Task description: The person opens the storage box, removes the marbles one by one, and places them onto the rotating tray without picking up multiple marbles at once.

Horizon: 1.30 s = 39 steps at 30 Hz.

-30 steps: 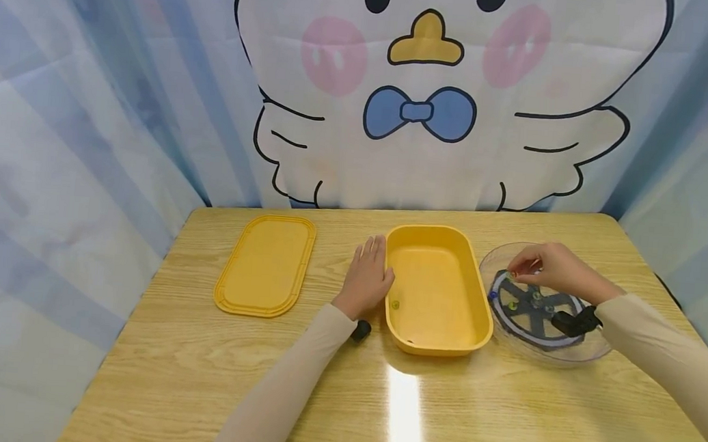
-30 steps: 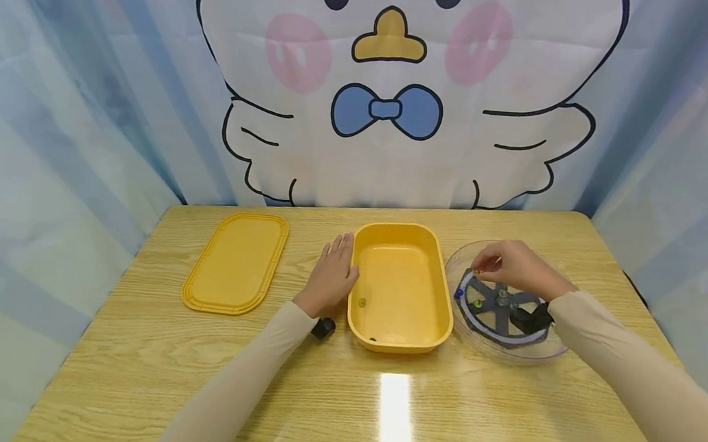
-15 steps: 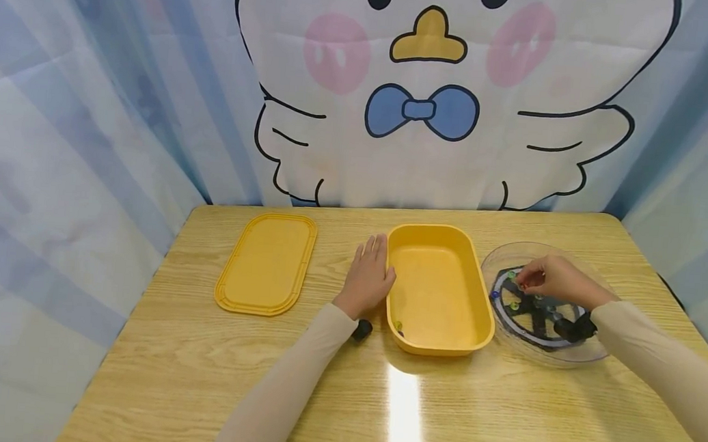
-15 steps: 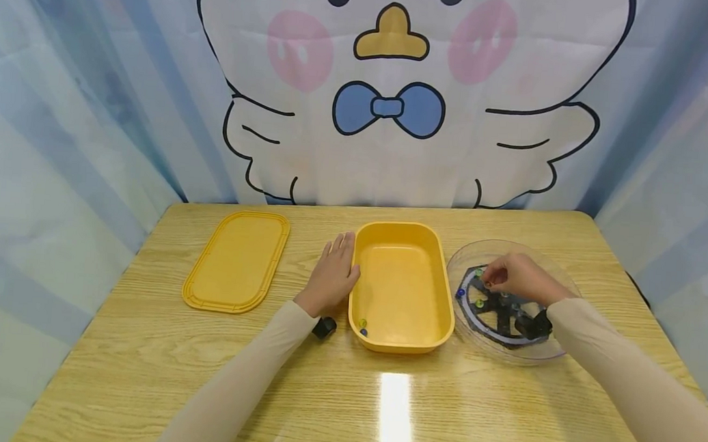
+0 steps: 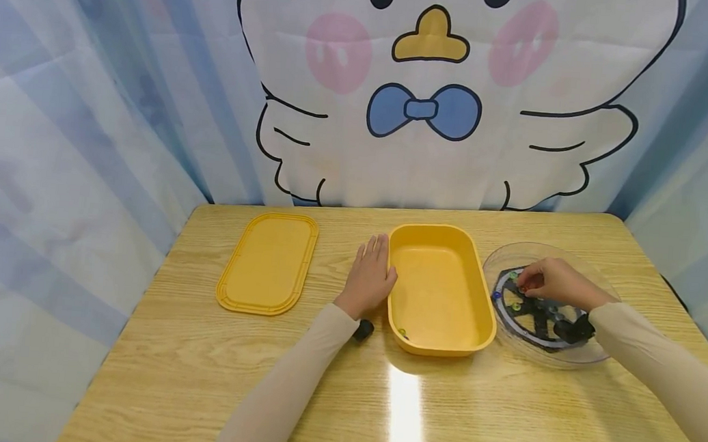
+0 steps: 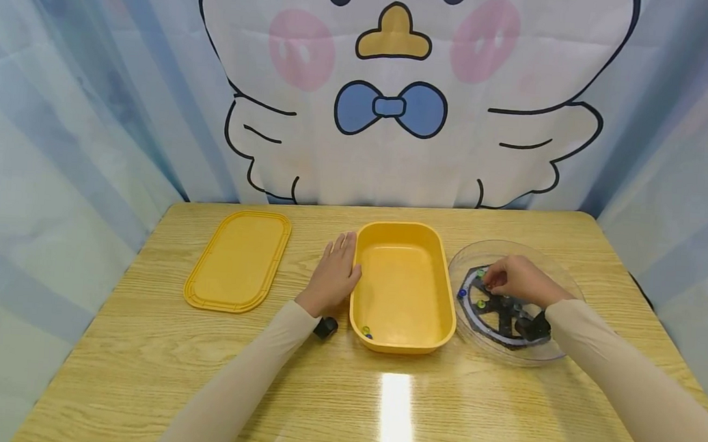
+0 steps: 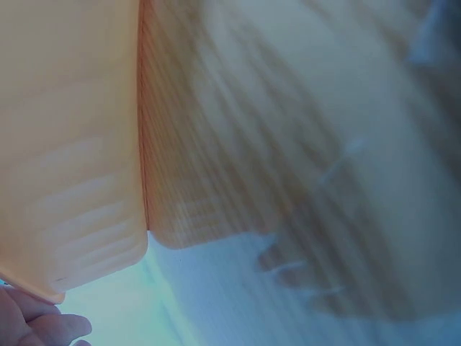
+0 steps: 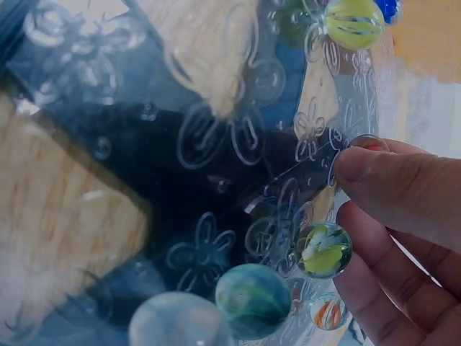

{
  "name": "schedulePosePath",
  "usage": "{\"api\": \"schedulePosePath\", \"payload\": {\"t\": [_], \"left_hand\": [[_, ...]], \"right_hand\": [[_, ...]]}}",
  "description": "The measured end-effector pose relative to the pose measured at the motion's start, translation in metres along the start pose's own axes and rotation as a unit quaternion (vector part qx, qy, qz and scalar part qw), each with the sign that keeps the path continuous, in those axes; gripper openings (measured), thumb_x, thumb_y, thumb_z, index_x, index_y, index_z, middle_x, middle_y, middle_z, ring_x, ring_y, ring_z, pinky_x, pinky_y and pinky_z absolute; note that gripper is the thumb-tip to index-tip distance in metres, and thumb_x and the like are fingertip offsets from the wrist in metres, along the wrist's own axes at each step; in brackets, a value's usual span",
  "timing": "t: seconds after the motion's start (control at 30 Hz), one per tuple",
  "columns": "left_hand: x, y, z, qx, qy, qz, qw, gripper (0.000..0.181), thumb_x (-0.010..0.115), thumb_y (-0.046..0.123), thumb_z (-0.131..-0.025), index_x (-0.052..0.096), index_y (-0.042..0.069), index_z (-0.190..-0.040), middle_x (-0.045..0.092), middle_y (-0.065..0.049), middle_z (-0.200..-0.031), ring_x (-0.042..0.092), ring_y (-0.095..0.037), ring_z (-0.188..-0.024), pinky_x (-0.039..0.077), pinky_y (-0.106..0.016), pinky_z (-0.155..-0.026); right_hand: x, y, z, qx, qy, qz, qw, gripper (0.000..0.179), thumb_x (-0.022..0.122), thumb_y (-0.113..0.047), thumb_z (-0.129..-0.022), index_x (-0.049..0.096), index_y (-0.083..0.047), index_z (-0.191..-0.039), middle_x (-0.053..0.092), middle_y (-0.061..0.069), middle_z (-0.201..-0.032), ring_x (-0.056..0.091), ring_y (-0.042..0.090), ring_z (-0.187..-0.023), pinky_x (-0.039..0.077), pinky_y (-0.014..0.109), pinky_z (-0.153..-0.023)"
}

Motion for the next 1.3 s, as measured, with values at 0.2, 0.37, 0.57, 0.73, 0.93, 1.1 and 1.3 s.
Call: {"api": "schedulePosePath", "payload": {"t": [0.2, 0.37, 0.57, 0.73, 0.93, 1.1, 1.3], "left_hand": [[0.001, 0.0, -0.001, 0.0, 0.0, 0.003, 1.0, 0.062, 0.031, 0.028, -0.101, 0.004, 0.003, -0.151, 0.011, -0.013, -0.159, 0.006, -0.025, -0.148, 0.005, -0.041, -0.121], [0.001, 0.0, -0.001, -0.001, 0.001, 0.002, 1.0, 0.062, 0.031, 0.028, -0.101, 0.004, 0.003, -0.151, 0.011, -0.013, -0.159, 0.006, -0.026, -0.148, 0.006, -0.042, -0.121], [0.002, 0.0, -0.001, 0.0, 0.0, 0.002, 1.0, 0.062, 0.031, 0.028, -0.101, 0.003, 0.003, -0.151, 0.011, -0.013, -0.159, 0.007, -0.026, -0.148, 0.006, -0.042, -0.121], [0.001, 0.001, -0.001, -0.001, -0.001, 0.003, 1.0, 0.062, 0.031, 0.028, -0.101, 0.003, 0.003, -0.151, 0.011, -0.013, -0.159, 0.006, -0.026, -0.148, 0.006, -0.041, -0.121], [0.0, 0.001, 0.0, -0.002, -0.003, 0.007, 1.0, 0.062, 0.031, 0.028, -0.101, 0.003, 0.003, -0.151, 0.01, -0.013, -0.159, 0.005, -0.025, -0.148, 0.005, -0.041, -0.121], [0.0, 0.001, 0.0, -0.003, -0.002, 0.004, 1.0, 0.062, 0.031, 0.028, -0.101, 0.003, 0.003, -0.151, 0.011, -0.013, -0.159, 0.006, -0.025, -0.148, 0.005, -0.041, -0.121], [-0.001, 0.002, 0.0, -0.014, 0.006, -0.015, 0.9998, 0.062, 0.032, 0.028, -0.101, 0.004, 0.003, -0.151, 0.012, -0.013, -0.159, 0.007, -0.025, -0.148, 0.006, -0.041, -0.121]], "right_hand": [[0.001, 0.0, 0.001, 0.002, -0.004, 0.0, 1.0, 0.013, 0.07, 0.003, -0.076, 0.072, 0.0, -0.089, 0.07, 0.006, -0.083, 0.063, 0.012, -0.07, 0.055, 0.025, -0.06], [0.001, -0.001, 0.002, 0.005, -0.008, -0.001, 1.0, 0.013, 0.07, 0.003, -0.077, 0.072, 0.0, -0.089, 0.07, 0.006, -0.083, 0.062, 0.012, -0.07, 0.056, 0.027, -0.062], [0.001, 0.0, 0.002, 0.005, -0.008, -0.001, 1.0, 0.014, 0.07, 0.003, -0.077, 0.072, -0.001, -0.09, 0.069, 0.004, -0.082, 0.062, 0.011, -0.07, 0.056, 0.028, -0.063], [-0.002, 0.002, 0.003, 0.009, 0.0, 0.004, 0.9999, 0.015, 0.07, 0.002, -0.077, 0.072, -0.002, -0.091, 0.07, 0.003, -0.082, 0.062, 0.011, -0.07, 0.056, 0.029, -0.064], [-0.016, -0.007, 0.006, 0.004, 0.018, 0.026, 0.9995, 0.015, 0.071, -0.001, -0.077, 0.072, -0.003, -0.092, 0.069, 0.005, -0.084, 0.062, 0.013, -0.072, 0.057, 0.032, -0.066], [-0.036, -0.032, 0.007, -0.026, 0.04, 0.046, 0.9978, 0.017, 0.072, 0.0, -0.076, 0.071, -0.003, -0.093, 0.07, 0.009, -0.088, 0.064, 0.017, -0.075, 0.057, 0.038, -0.07], [-0.049, -0.079, -0.002, -0.058, 0.043, 0.045, 0.9964, 0.017, 0.073, -0.005, -0.078, 0.072, -0.008, -0.095, 0.07, 0.005, -0.091, 0.065, 0.019, -0.082, 0.057, 0.039, -0.074]]}}
Point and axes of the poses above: each hand's wrist, its own z-axis away from the middle knuckle, its own x-axis out of the palm, y = z × x, the point moved 5 cm from there along -z, towards the middle knuckle
